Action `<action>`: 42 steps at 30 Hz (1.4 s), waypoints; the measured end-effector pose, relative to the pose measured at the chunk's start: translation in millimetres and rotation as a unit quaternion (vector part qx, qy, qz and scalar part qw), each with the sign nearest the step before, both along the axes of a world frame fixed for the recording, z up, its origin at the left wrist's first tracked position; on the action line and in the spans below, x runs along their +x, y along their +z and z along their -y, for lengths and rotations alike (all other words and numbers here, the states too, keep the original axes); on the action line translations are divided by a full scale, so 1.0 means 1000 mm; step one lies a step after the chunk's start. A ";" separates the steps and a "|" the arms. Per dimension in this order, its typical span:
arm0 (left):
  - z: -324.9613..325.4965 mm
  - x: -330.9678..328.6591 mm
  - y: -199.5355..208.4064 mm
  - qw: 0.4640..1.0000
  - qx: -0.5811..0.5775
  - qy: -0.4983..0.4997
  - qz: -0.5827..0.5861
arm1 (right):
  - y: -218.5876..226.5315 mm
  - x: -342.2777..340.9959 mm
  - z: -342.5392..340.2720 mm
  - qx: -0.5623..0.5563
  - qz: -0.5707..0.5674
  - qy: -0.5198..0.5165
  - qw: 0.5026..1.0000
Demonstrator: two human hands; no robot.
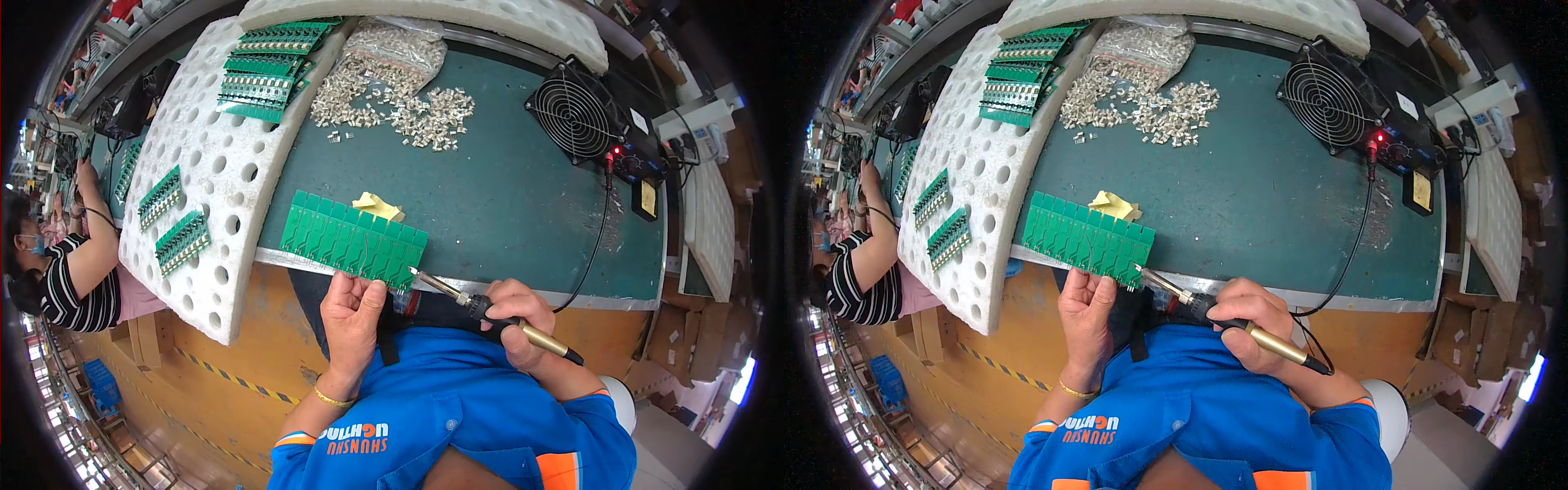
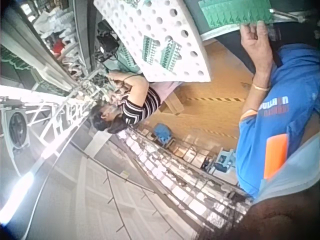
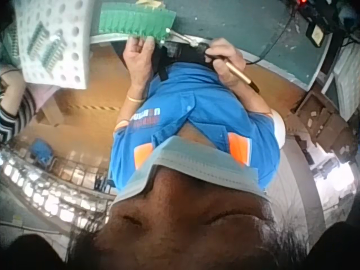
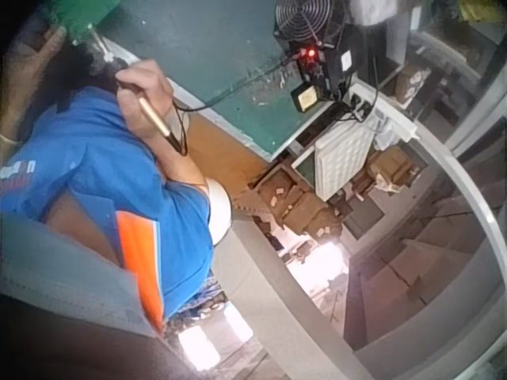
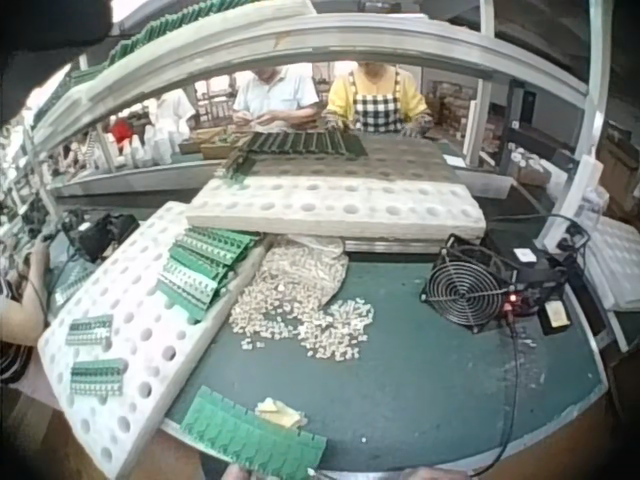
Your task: The person solders electronic components onto circuit board strips using a soldering iron and solder wire, unfolds a piece of tape by hand, and solders components onto another circuit board.
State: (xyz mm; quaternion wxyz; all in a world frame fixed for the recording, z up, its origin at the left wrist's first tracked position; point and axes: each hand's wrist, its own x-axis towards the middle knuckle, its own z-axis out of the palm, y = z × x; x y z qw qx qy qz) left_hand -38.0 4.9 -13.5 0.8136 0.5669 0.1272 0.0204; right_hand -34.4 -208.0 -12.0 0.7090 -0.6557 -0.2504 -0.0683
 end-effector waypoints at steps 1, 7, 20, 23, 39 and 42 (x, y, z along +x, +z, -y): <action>-0.001 0.000 0.000 1.000 0.000 0.001 -0.001 | 0.000 0.000 0.000 -0.001 -0.002 0.004 1.000; -0.002 0.002 0.003 0.999 -0.033 0.000 -0.002 | 0.002 0.002 -0.002 0.012 0.006 0.015 1.000; -0.010 0.001 0.000 0.997 -0.065 -0.032 -0.009 | 0.004 0.002 -0.007 0.047 0.011 0.016 0.999; -0.010 0.000 0.001 0.996 -0.079 -0.042 -0.011 | 0.003 0.005 -0.009 0.017 0.003 -0.005 1.000; -0.001 0.000 0.007 0.996 -0.066 -0.029 0.042 | 0.007 0.031 -0.074 -0.122 0.045 -0.107 0.986; -0.001 0.002 0.007 0.996 -0.073 -0.030 0.041 | 0.005 0.034 -0.071 -0.138 0.078 -0.113 0.981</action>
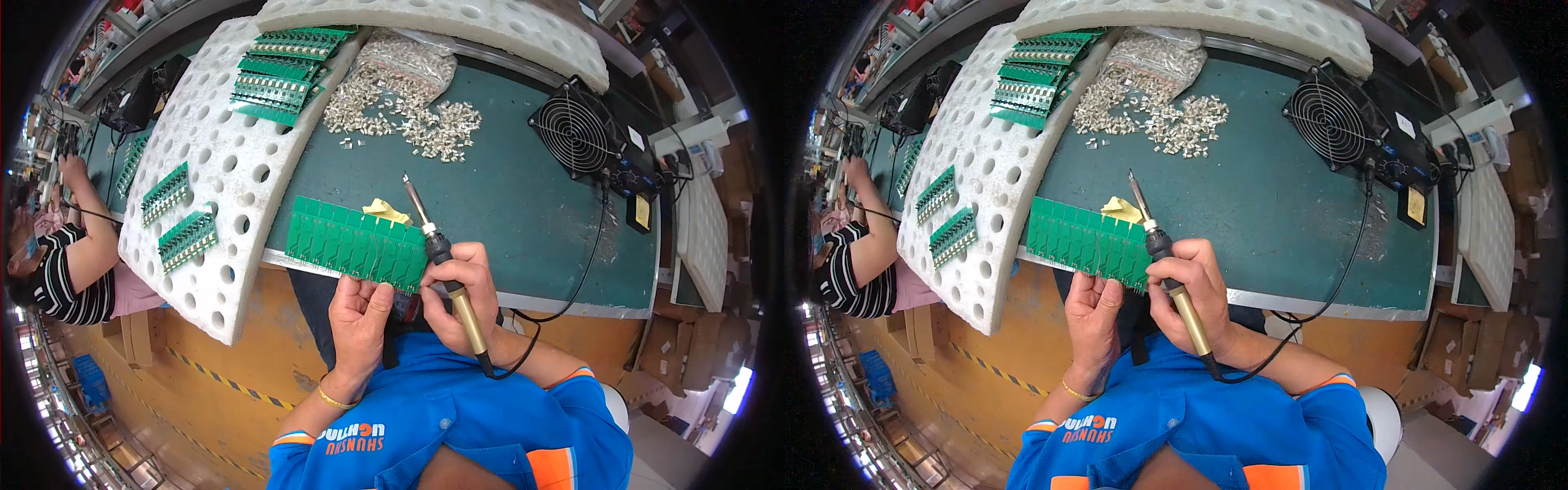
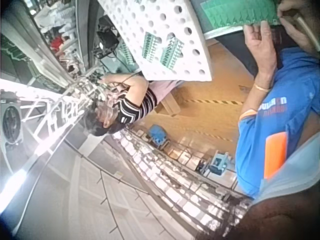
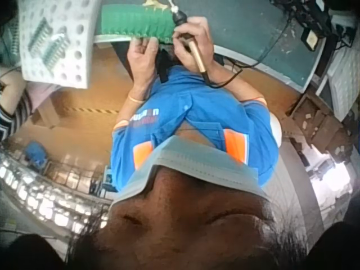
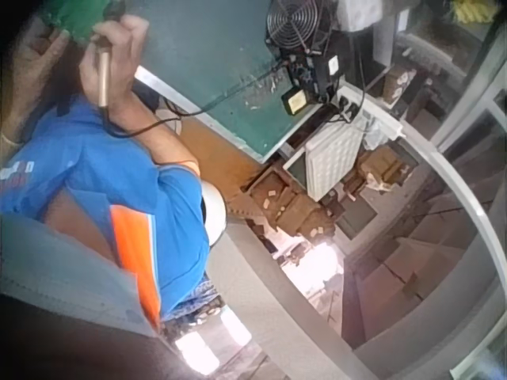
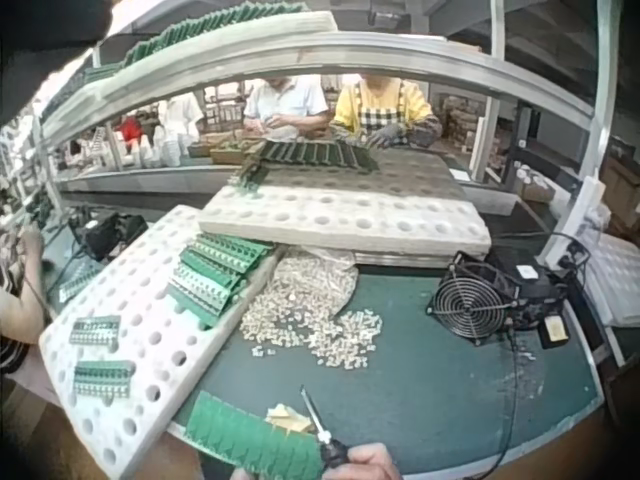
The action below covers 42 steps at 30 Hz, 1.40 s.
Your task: The person solders electronic components onto circuit board strips using a soldering iron and solder wire, unfolds a piece of tape by hand, and solders components onto another circuit board.
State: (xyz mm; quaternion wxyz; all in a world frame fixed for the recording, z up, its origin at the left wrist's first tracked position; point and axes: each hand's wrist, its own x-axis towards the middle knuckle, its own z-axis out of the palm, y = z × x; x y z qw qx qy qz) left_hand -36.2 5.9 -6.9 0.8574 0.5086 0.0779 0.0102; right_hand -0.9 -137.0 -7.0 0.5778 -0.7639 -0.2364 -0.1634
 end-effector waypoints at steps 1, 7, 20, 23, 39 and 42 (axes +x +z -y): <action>0.000 0.000 0.000 1.000 -0.001 0.001 0.000 | 0.000 0.000 0.002 -0.010 0.007 0.003 1.000; 0.001 0.001 -0.001 1.000 0.011 0.023 -0.005 | -0.008 -0.007 0.022 -0.022 0.061 -0.052 0.997; -0.004 0.007 0.014 0.991 0.072 -0.105 -0.028 | 0.023 0.031 0.043 -0.036 0.142 -0.009 0.989; -0.009 0.011 0.026 0.990 0.065 -0.123 -0.010 | 0.034 0.039 0.038 -0.105 0.178 -0.029 0.978; -0.044 0.060 0.073 0.990 -0.004 -0.141 -0.022 | 0.091 0.089 0.010 -0.219 0.406 0.016 0.887; -0.049 0.069 0.070 0.990 -0.006 -0.141 -0.017 | 0.104 0.111 0.001 -0.222 0.391 0.005 0.893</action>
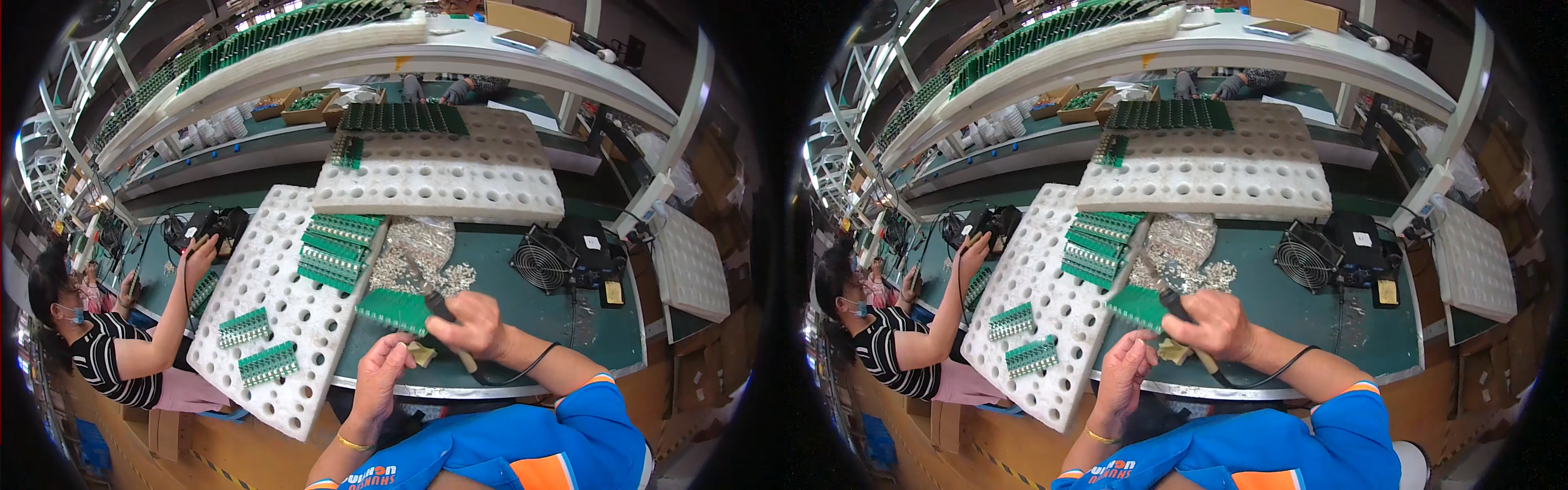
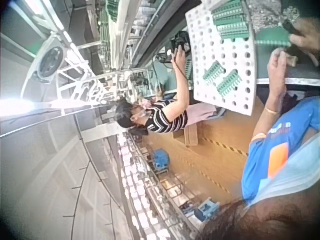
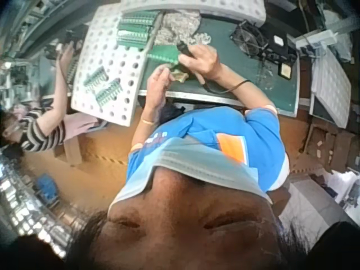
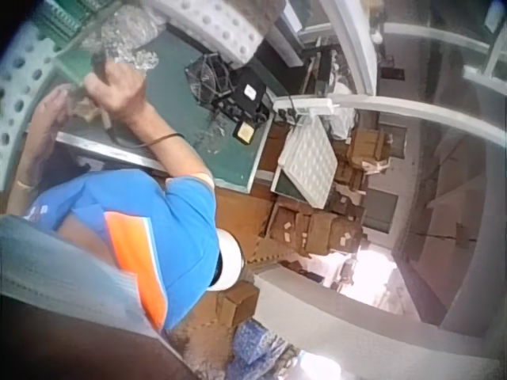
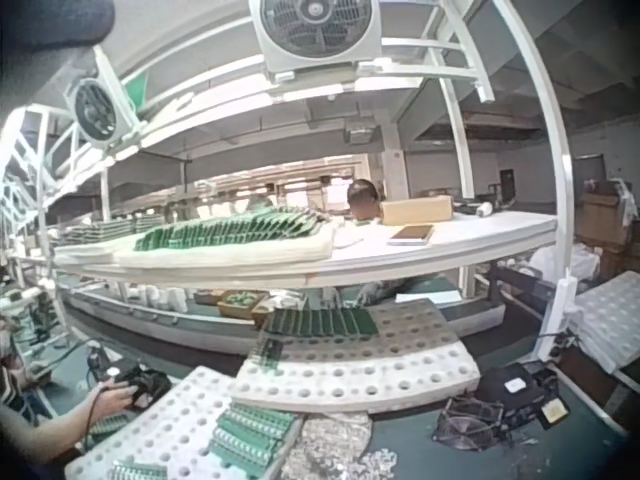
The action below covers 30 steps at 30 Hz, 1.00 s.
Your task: The person solders electronic components onto circuit board strips using a soldering iron and solder wire, unfolds a piece of tape by hand, and solders components onto another circuit board.
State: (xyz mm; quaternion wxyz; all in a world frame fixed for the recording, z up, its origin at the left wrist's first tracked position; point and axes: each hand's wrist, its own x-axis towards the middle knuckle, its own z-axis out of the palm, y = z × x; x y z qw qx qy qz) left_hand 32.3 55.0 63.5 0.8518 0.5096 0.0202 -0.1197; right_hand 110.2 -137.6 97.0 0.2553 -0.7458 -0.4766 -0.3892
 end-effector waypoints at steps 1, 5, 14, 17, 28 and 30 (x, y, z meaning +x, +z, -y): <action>0.001 0.003 0.004 0.999 0.029 0.023 0.011 | 0.000 0.011 -0.002 0.006 0.006 -0.021 1.000; -0.013 0.006 -0.021 0.983 0.160 0.083 0.042 | 0.007 0.067 -0.011 0.080 0.028 -0.109 0.990; -0.032 -0.008 -0.066 0.934 0.318 0.145 0.071 | 0.018 0.232 0.044 0.108 0.109 -0.306 0.940; -0.028 -0.008 -0.077 0.891 0.394 0.164 0.157 | 0.014 0.270 0.073 0.057 0.102 -0.377 0.919; -0.030 -0.005 -0.085 0.804 0.491 0.175 0.285 | -0.001 0.378 0.100 -0.006 0.041 -0.449 0.893; -0.029 -0.004 -0.087 0.807 0.482 0.187 0.285 | -0.005 0.380 0.093 -0.026 -0.019 -0.460 0.887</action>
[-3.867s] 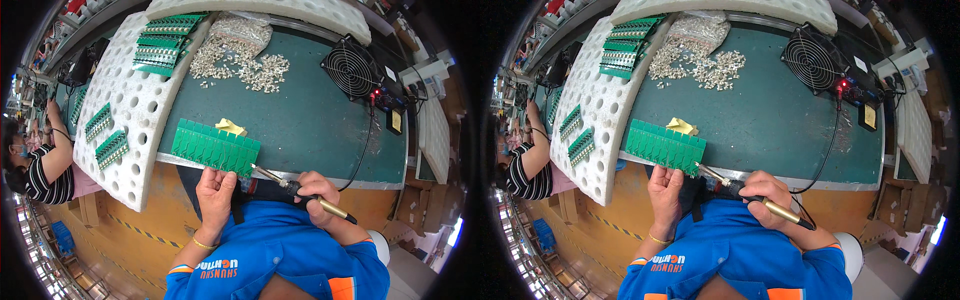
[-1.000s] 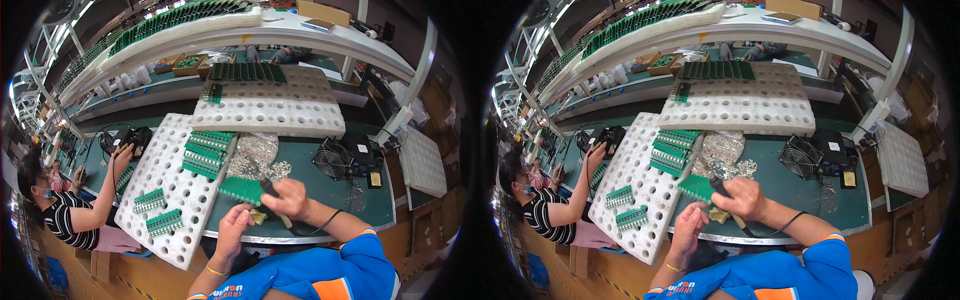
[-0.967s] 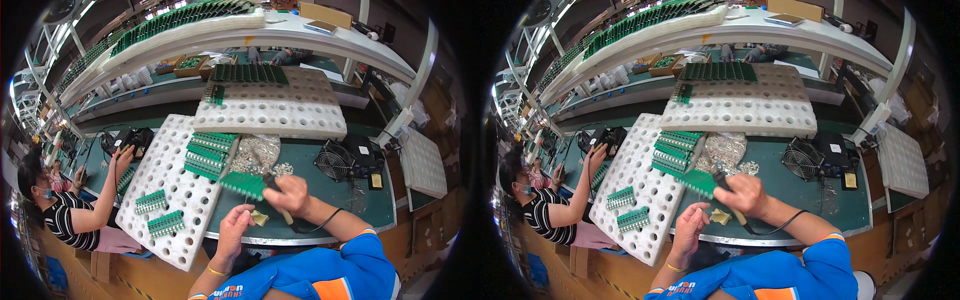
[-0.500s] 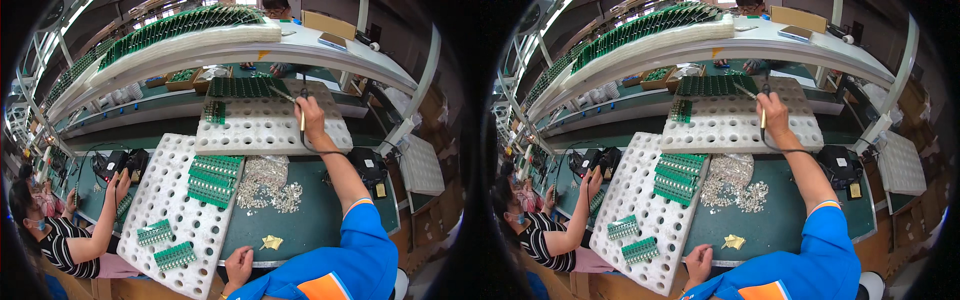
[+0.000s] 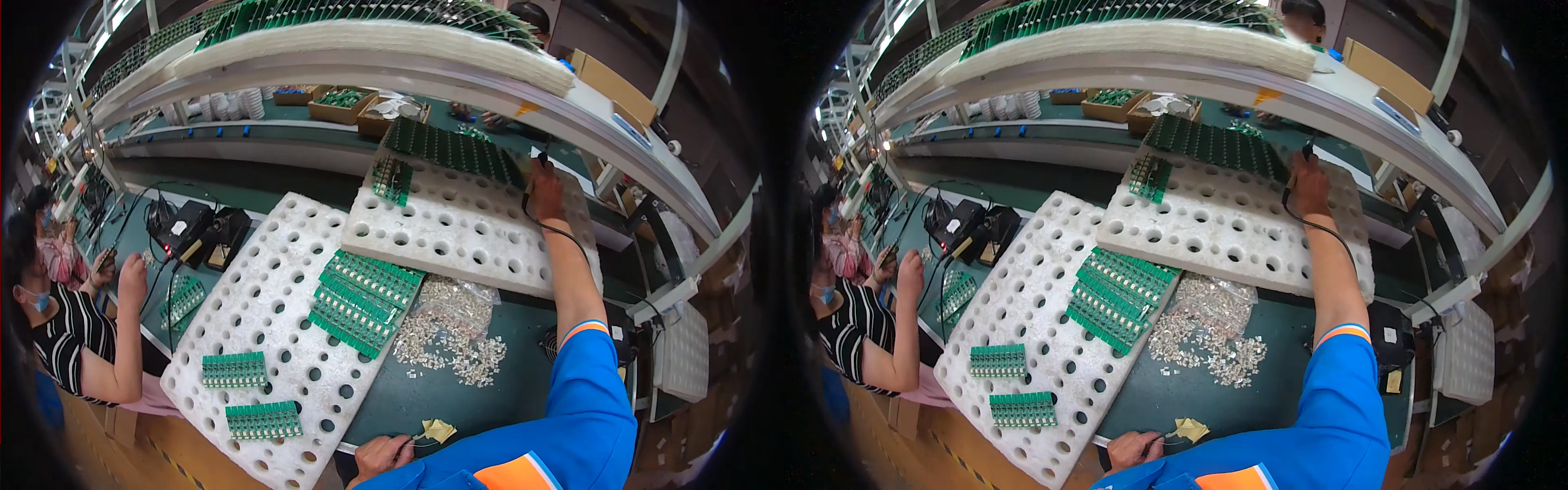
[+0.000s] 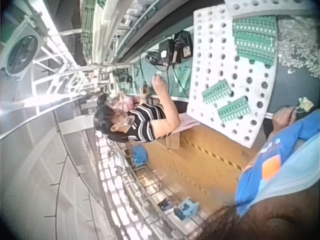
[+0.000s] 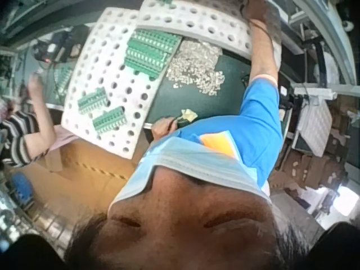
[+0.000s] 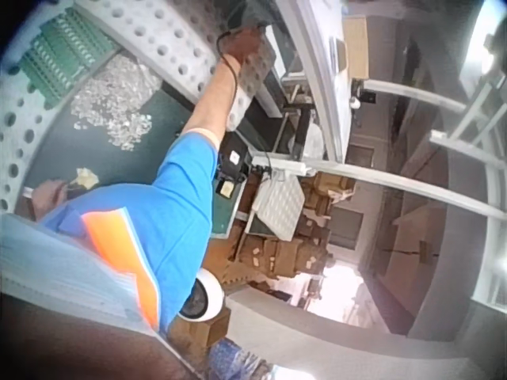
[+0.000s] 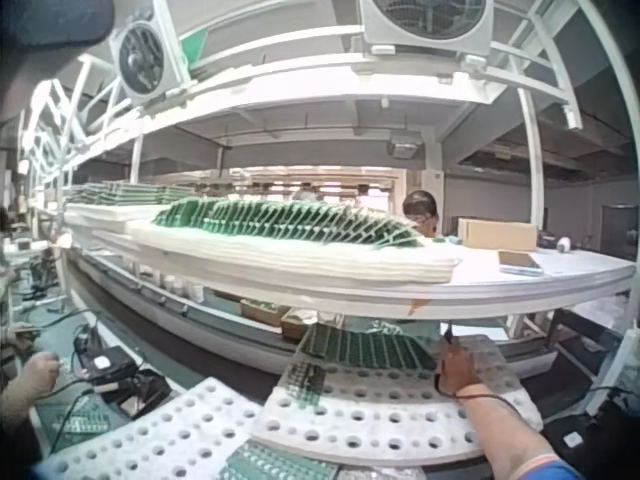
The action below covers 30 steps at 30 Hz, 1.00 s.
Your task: The person solders electronic components onto circuit board strips using a soldering iron and solder wire, unfolds a piece of tape by hand, and solders components onto another circuit board.
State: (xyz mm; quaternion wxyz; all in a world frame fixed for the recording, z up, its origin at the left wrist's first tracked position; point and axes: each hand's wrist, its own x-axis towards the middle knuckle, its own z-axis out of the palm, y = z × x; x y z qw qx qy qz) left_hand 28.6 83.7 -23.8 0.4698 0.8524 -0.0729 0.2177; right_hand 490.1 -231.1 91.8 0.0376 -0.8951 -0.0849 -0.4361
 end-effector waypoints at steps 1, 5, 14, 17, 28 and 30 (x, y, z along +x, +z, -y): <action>-0.001 -0.002 -0.002 1.000 -0.009 -0.001 0.008 | -0.002 -0.005 -0.004 -0.010 -0.018 0.009 1.000; -0.002 -0.001 -0.006 0.999 0.003 -0.024 0.020 | 0.004 -0.034 -0.006 -0.044 -0.050 0.010 0.998; -0.005 0.001 -0.001 0.998 0.035 -0.025 0.041 | 0.024 -0.180 -0.098 -0.021 0.021 0.204 0.979; -0.007 0.005 0.001 0.998 -0.010 -0.043 0.044 | 0.010 -0.226 -0.123 -0.014 0.001 0.285 0.958; -0.035 -0.043 0.016 0.977 -0.177 -0.018 -0.119 | -0.046 -0.340 -0.234 0.017 -0.156 0.558 0.815; -0.037 -0.060 0.022 0.950 -0.258 0.020 -0.173 | -0.059 -0.348 -0.260 0.016 -0.172 0.610 0.773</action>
